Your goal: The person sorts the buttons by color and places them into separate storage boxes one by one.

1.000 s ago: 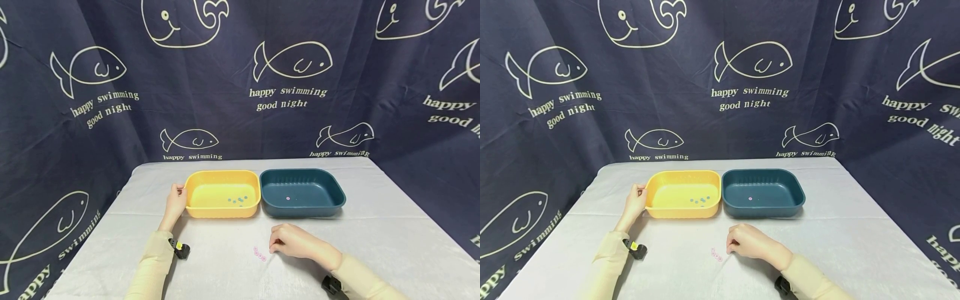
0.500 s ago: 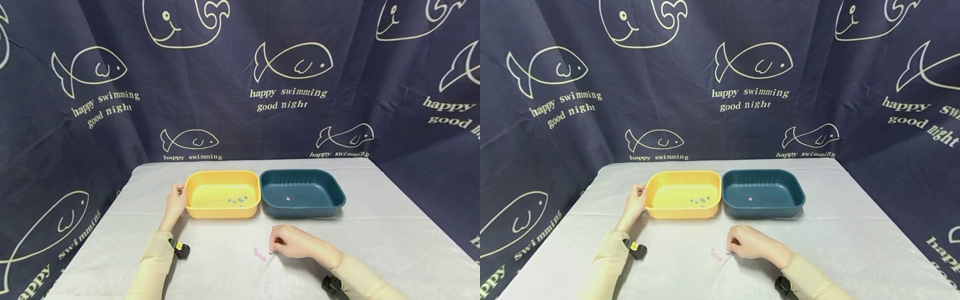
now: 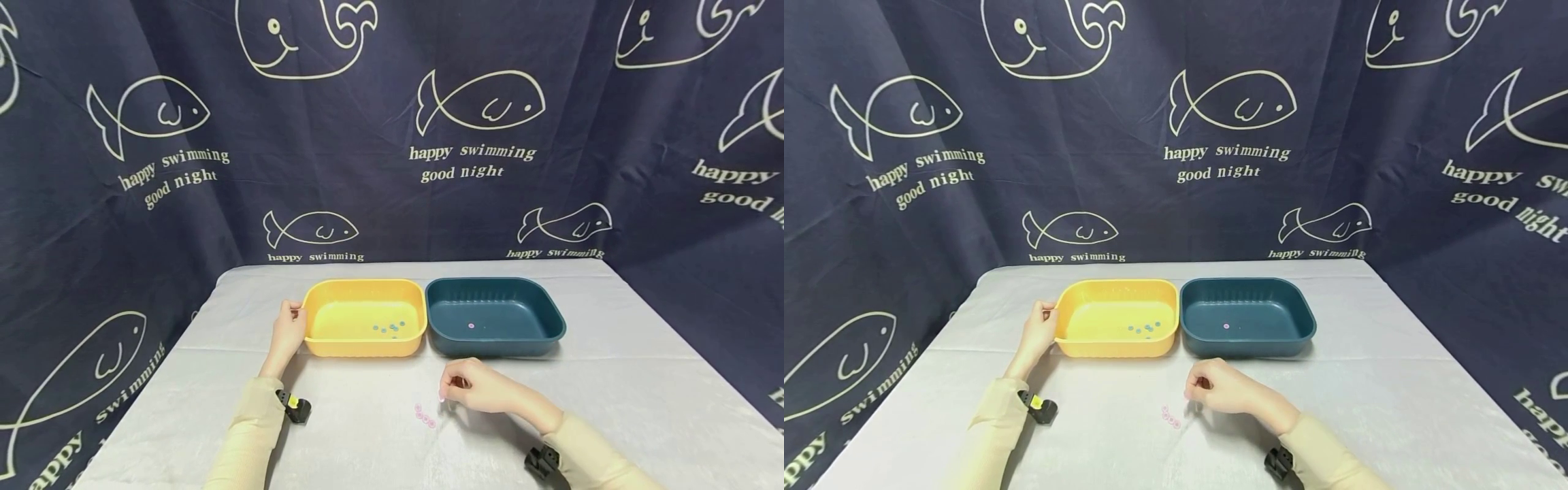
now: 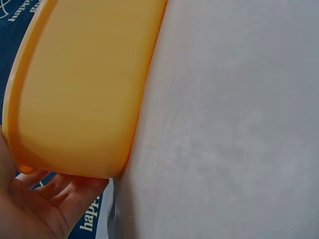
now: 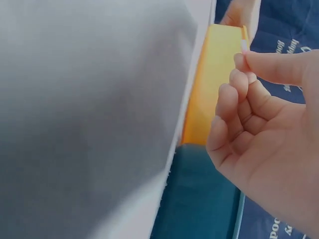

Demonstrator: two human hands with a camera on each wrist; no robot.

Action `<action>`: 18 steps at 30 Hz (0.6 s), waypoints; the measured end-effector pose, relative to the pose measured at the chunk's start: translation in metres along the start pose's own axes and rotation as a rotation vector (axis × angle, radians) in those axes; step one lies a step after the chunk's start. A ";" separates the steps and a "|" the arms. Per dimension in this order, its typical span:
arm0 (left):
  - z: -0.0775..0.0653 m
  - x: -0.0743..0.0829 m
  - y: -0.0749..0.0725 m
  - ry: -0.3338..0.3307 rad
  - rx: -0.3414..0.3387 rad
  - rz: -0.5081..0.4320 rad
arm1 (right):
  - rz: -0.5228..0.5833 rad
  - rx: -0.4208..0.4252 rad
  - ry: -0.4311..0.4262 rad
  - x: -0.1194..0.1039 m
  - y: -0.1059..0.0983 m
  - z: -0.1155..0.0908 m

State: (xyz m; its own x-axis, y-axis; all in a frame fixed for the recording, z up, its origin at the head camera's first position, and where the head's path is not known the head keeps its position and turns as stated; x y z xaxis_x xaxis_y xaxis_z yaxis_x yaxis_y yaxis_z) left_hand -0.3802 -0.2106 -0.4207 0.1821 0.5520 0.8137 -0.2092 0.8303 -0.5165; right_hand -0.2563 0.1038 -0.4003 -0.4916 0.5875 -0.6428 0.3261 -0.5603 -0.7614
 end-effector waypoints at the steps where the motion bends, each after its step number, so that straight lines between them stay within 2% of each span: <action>1: 0.000 0.000 0.000 -0.001 0.001 0.000 | 0.006 0.012 -0.003 -0.001 -0.002 0.000; 10: -0.001 0.000 0.000 -0.014 -0.005 -0.013 | -0.005 0.077 -0.017 -0.001 -0.019 0.002; 18: -0.002 0.003 -0.001 0.005 0.001 -0.007 | 0.030 0.124 0.062 0.004 -0.040 0.004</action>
State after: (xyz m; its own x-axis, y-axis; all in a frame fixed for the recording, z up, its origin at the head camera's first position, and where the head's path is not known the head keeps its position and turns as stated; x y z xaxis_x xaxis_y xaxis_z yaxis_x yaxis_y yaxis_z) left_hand -0.3778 -0.2098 -0.4185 0.1888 0.5469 0.8157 -0.2092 0.8339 -0.5107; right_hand -0.2747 0.1259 -0.3716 -0.4309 0.6019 -0.6723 0.2359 -0.6440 -0.7277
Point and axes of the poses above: each hand's wrist, its own z-axis towards the middle knuckle, its own y-axis out of the palm, x = y × z, the point moved 9 cm from there along z, towards the middle knuckle, and after that the axes turned 10 degrees about y, right-handed, at the moved point
